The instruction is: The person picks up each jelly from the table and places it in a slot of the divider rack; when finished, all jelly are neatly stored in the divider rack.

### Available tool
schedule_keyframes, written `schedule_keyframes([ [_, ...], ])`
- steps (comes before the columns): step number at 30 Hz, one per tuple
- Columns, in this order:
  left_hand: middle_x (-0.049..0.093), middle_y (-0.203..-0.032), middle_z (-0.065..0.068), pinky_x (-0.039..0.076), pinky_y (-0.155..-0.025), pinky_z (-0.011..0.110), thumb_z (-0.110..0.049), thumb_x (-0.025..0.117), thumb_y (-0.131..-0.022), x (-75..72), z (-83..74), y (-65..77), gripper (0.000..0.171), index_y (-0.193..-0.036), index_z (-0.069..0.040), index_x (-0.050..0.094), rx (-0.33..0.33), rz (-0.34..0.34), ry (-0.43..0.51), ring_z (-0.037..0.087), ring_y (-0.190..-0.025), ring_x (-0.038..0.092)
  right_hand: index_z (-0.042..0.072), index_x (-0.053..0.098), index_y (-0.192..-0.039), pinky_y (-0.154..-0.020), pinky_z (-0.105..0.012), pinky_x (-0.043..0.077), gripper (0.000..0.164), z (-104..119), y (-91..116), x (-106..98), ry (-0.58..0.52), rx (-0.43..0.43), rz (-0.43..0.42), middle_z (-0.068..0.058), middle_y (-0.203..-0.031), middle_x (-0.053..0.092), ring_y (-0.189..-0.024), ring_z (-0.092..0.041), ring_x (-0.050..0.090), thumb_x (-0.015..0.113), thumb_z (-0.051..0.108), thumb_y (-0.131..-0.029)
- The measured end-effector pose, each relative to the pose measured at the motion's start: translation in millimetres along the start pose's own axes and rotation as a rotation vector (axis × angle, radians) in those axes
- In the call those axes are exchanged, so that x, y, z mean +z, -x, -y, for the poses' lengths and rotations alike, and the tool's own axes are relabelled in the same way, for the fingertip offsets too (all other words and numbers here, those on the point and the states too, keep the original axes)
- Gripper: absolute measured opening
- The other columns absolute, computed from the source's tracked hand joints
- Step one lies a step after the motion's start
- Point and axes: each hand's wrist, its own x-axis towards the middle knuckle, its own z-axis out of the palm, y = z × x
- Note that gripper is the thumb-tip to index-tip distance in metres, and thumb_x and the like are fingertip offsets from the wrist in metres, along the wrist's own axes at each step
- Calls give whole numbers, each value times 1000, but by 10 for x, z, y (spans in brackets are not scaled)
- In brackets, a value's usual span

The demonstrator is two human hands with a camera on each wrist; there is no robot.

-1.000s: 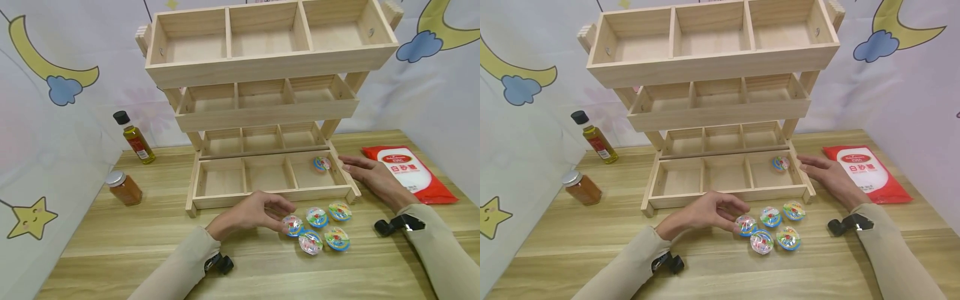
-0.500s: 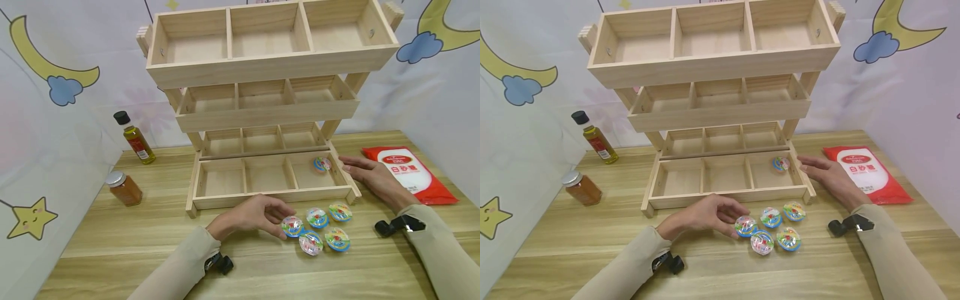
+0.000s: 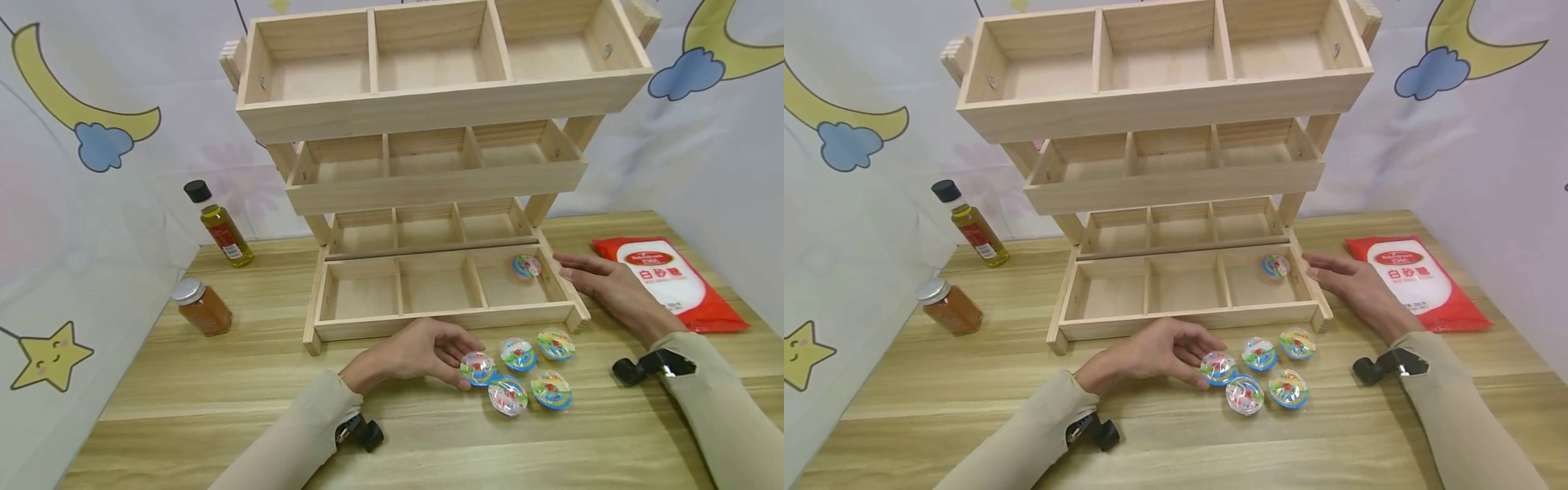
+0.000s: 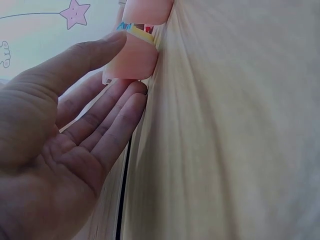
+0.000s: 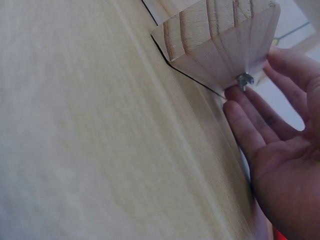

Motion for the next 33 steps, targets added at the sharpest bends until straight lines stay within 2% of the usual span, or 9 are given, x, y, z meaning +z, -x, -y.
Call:
schedule_keyframes([
  [4,75,-111,7,59,-92,29,8,88,-82,2,2,-6,51,-129,5,70,-1,0,13,8,-98,70,20,51,-160,-96,-14,40,69,0,-1,-5,9,-3,2,-4,-156,55,-132,-8,48,65,57,-102],
  [14,75,-108,6,60,-92,31,10,88,-81,-11,11,-6,49,-127,7,70,-1,-19,34,9,-97,71,19,53,-158,-97,-15,41,66,-5,-2,2,-23,-1,-11,8,-148,60,-129,-4,51,67,53,-103],
  [23,75,-107,5,60,-91,29,7,90,-80,-31,-25,7,49,-126,4,72,-12,-76,12,11,-97,70,23,53,-159,-97,-17,42,63,10,3,8,-2,8,-9,-1,-154,56,-130,-6,51,64,53,-104],
  [30,75,-106,4,60,-90,28,4,90,-81,-34,-53,-8,47,-125,3,73,-1,-124,-1,10,-96,71,23,54,-158,-97,-15,42,61,2,9,7,-2,-6,-17,7,-148,59,-127,-3,52,64,52,-105],
  [33,75,-106,4,60,-90,28,5,89,-82,-25,-90,-25,46,-125,2,73,5,-143,5,11,-96,71,21,53,-159,-96,-15,43,63,6,16,6,-2,-9,-10,4,-151,58,-126,-3,52,64,52,-105],
])
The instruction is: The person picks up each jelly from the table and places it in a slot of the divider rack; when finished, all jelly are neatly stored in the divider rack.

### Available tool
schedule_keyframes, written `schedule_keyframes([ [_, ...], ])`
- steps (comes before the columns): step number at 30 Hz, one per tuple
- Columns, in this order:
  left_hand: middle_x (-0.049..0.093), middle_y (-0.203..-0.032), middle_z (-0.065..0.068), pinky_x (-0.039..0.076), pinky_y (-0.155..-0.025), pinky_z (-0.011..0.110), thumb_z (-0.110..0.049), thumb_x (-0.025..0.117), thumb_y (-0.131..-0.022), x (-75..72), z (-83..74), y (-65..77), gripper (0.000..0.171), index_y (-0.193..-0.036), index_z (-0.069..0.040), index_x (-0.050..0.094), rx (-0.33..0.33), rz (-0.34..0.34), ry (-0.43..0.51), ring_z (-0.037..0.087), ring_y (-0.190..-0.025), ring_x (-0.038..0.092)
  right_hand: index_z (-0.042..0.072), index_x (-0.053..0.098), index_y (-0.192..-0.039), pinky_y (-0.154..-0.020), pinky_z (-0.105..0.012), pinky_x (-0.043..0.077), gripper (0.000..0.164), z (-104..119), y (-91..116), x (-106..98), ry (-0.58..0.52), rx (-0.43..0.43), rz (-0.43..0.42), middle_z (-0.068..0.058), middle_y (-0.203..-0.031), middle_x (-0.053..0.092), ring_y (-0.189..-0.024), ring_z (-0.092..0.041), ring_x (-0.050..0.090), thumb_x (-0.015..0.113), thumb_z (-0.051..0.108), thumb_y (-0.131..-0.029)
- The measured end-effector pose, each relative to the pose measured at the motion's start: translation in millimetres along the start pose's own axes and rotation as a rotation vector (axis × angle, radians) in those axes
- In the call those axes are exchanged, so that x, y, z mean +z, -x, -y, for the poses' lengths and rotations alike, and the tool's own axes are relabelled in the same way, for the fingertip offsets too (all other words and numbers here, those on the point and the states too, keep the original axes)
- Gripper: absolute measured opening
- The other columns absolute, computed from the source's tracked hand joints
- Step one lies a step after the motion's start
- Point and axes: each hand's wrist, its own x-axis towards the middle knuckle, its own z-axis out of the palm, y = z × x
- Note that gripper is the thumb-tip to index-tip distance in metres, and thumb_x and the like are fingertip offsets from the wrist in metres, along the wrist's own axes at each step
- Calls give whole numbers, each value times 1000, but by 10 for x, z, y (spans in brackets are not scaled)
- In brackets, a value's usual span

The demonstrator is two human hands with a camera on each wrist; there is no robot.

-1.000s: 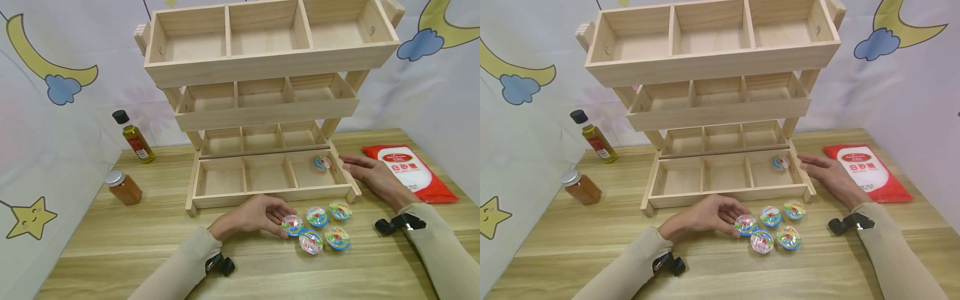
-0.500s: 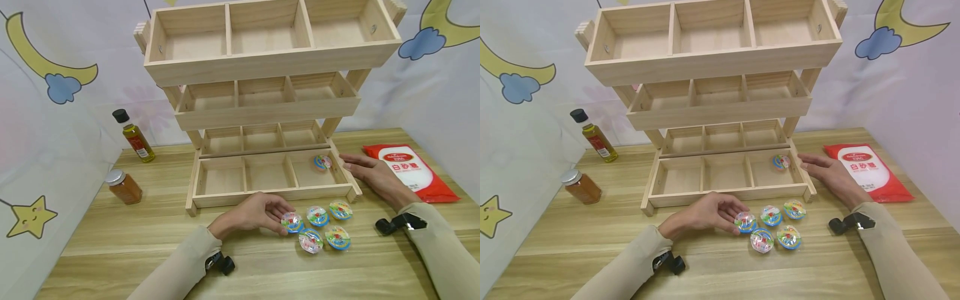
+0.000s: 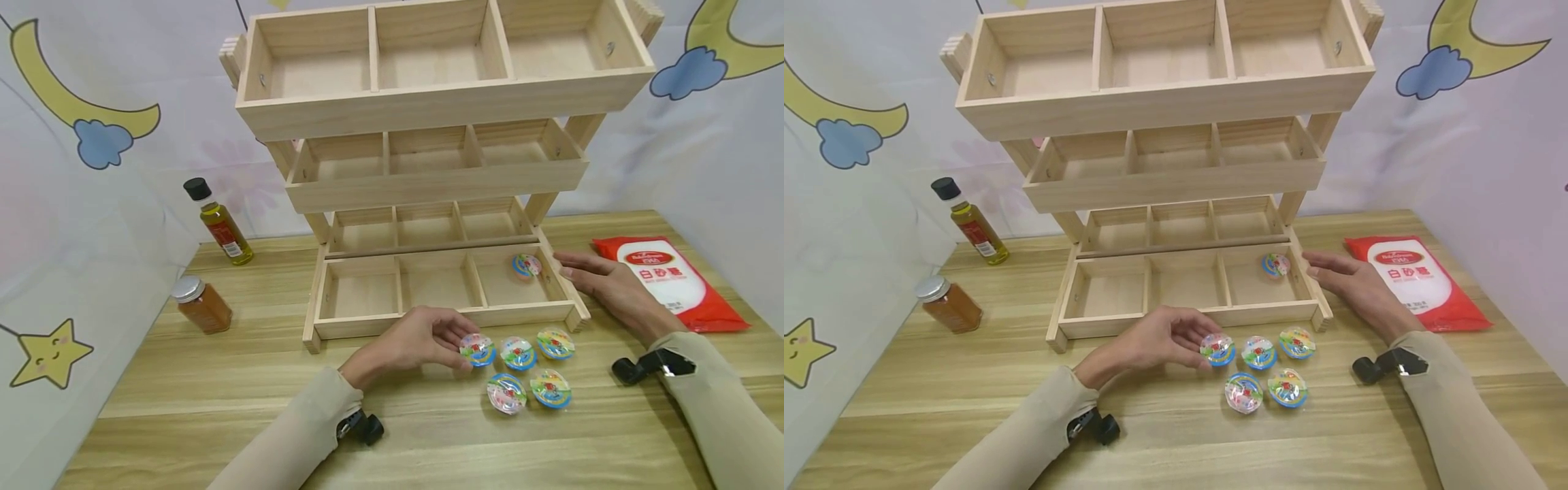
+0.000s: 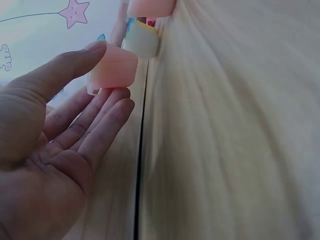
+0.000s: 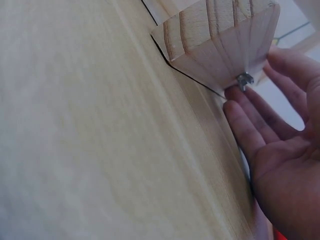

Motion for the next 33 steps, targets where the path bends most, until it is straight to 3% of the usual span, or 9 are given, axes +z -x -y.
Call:
schedule_keyframes([
  [6,75,-105,3,61,-88,30,5,89,-82,10,-106,-80,45,-124,2,73,62,-12,-8,10,-94,72,21,52,-159,-95,-15,41,65,-18,1,-3,15,1,-2,-4,-157,54,-128,-4,50,63,54,-104],
  [21,75,-109,8,59,-90,26,0,89,-85,16,-330,-470,45,-128,3,72,158,-59,-62,8,-94,71,19,53,-158,-93,-15,44,64,-41,4,9,7,-21,-8,-1,-152,57,-123,-1,55,64,52,-105],
  [33,74,-109,-1,58,-84,24,-8,89,-87,10,-324,-789,45,-128,-2,73,77,-134,-34,10,-96,70,21,51,-160,-94,-15,42,65,-2,-3,1,23,-8,7,-8,-158,52,-127,-4,51,62,54,-105],
])
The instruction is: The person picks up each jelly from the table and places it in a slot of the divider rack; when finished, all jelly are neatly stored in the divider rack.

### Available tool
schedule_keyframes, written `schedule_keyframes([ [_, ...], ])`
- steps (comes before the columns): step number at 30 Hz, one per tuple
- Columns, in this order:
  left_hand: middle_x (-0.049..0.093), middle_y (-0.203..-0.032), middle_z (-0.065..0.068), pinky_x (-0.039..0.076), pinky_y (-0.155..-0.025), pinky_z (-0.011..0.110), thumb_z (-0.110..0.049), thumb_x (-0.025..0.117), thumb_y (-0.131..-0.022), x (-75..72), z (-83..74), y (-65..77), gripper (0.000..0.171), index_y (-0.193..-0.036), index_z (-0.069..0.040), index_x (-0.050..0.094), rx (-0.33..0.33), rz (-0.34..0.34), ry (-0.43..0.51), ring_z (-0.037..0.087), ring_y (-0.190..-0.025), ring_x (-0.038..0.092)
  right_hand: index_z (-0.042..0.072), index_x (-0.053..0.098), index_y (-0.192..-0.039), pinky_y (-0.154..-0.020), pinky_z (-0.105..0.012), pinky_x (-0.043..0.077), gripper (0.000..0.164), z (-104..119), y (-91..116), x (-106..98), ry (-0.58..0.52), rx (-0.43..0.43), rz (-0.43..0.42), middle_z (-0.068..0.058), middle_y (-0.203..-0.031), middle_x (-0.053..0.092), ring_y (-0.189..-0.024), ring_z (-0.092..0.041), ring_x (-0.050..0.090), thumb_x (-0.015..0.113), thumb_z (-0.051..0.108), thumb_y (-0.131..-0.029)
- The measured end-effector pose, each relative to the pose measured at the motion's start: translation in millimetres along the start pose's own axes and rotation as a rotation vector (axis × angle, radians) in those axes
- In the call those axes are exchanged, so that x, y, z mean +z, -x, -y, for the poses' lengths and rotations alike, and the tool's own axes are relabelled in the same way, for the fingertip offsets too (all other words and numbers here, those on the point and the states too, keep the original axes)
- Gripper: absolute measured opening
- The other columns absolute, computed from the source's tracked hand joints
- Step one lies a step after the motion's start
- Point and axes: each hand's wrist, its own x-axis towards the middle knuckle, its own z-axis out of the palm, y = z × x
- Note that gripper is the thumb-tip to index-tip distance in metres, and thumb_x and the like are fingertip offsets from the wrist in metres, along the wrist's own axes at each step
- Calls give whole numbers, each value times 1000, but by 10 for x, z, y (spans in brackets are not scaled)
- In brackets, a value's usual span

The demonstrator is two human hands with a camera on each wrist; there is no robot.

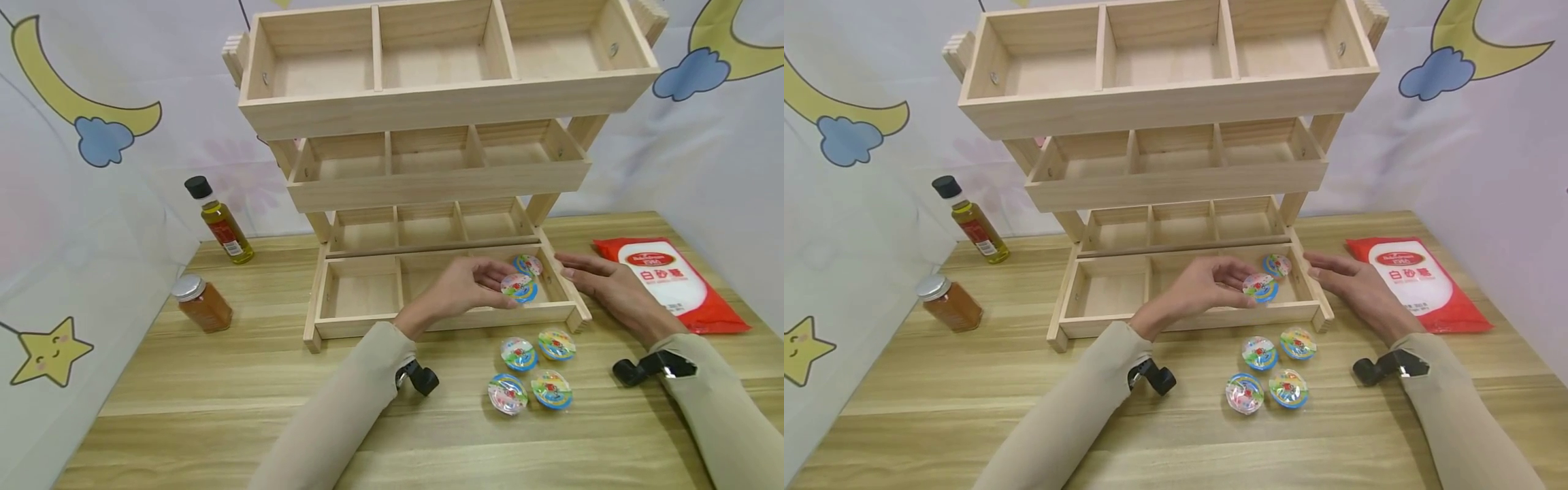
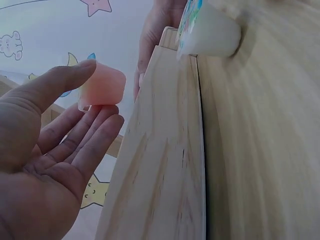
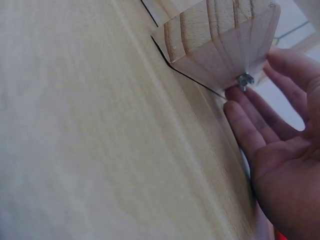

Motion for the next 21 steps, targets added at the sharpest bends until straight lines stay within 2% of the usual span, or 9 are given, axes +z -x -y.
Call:
schedule_keyframes([
  [6,74,-110,1,57,-83,22,-8,88,-88,33,44,-124,45,-129,-1,72,-19,-30,-17,10,-96,70,22,52,-160,-95,-16,42,65,2,-6,5,-10,10,-3,-5,-157,54,-127,-4,51,63,54,-105],
  [12,73,-110,4,56,-84,20,-4,88,-88,71,78,-240,46,-129,2,70,-19,-40,-16,10,-93,68,21,53,-159,-95,-15,42,65,-9,-13,0,-15,8,-19,2,-152,58,-127,-3,52,65,53,-104],
  [18,73,-106,2,56,-81,20,-3,88,-86,140,93,-335,46,-128,3,71,-32,-39,-24,7,-89,68,19,52,-160,-93,-15,45,66,-20,-16,-4,-32,7,-6,-3,-153,56,-125,-4,53,65,52,-104],
  [21,73,-105,1,56,-80,19,-5,89,-86,179,89,-369,45,-127,2,71,-33,-38,-52,5,-89,67,20,52,-160,-93,-14,45,66,-28,-20,-9,-33,12,-7,-1,-154,56,-128,-5,51,65,53,-104],
])
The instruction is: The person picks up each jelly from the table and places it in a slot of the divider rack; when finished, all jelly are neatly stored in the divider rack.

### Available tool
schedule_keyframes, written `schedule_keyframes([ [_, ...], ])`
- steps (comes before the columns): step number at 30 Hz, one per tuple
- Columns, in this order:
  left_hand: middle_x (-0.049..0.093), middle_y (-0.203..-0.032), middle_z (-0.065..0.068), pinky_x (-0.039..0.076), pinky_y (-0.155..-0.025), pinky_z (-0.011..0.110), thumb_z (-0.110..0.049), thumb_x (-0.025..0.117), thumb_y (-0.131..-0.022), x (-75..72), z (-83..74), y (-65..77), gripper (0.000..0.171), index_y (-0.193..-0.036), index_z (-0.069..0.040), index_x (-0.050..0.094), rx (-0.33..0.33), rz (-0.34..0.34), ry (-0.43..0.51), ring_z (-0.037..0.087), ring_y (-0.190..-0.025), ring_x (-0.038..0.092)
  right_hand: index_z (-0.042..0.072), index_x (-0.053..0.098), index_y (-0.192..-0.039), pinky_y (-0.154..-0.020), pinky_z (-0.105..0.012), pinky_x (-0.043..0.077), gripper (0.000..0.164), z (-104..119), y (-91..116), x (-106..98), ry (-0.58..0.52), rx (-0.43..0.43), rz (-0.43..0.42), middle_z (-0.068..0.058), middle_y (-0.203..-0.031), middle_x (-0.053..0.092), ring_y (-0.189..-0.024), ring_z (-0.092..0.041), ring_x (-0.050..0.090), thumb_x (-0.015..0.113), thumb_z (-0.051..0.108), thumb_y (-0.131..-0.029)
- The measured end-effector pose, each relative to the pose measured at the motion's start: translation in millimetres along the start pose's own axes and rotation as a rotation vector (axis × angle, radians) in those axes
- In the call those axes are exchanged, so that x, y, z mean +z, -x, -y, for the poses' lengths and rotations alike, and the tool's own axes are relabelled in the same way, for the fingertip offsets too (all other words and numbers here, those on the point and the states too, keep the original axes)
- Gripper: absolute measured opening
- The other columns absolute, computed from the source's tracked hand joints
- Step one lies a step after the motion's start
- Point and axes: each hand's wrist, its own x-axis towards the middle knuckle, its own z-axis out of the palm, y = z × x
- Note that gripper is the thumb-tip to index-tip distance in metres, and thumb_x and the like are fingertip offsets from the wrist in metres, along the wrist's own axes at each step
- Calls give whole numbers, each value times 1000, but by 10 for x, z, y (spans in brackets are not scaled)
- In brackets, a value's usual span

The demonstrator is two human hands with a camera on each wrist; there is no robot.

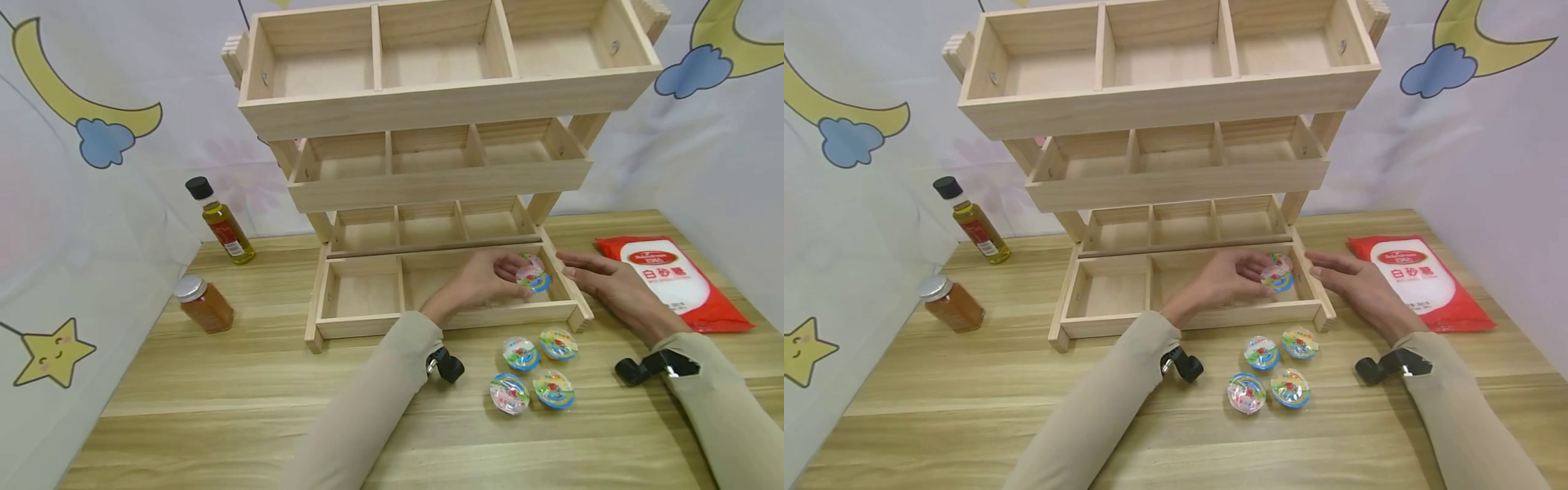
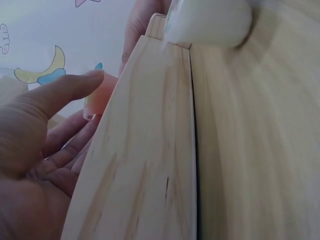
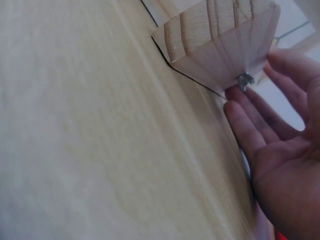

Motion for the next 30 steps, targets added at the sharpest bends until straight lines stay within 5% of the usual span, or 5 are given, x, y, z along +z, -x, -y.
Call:
schedule_keyframes([
  [5,74,-106,1,55,-79,16,-9,90,-86,45,-18,-35,44,-125,0,72,7,-8,-76,3,-88,66,24,53,-159,-96,-14,39,65,-3,-15,-6,23,16,-7,9,-151,58,-137,-9,44,65,54,-103],
  [16,73,-102,-4,50,-76,14,-16,93,-84,121,-63,-97,43,-121,-4,75,-30,-24,-223,0,-85,63,24,51,-160,-95,-15,37,65,-8,-9,-5,63,6,-3,-5,-160,51,-139,-12,41,63,55,-105],
  [30,73,-94,-6,48,-73,12,-16,93,-83,163,-76,-182,41,-119,-6,77,-46,-16,-295,-1,-81,62,23,53,-159,-92,-16,43,63,-18,-6,-2,37,-13,-4,2,-153,56,-128,-5,48,64,53,-105],
])
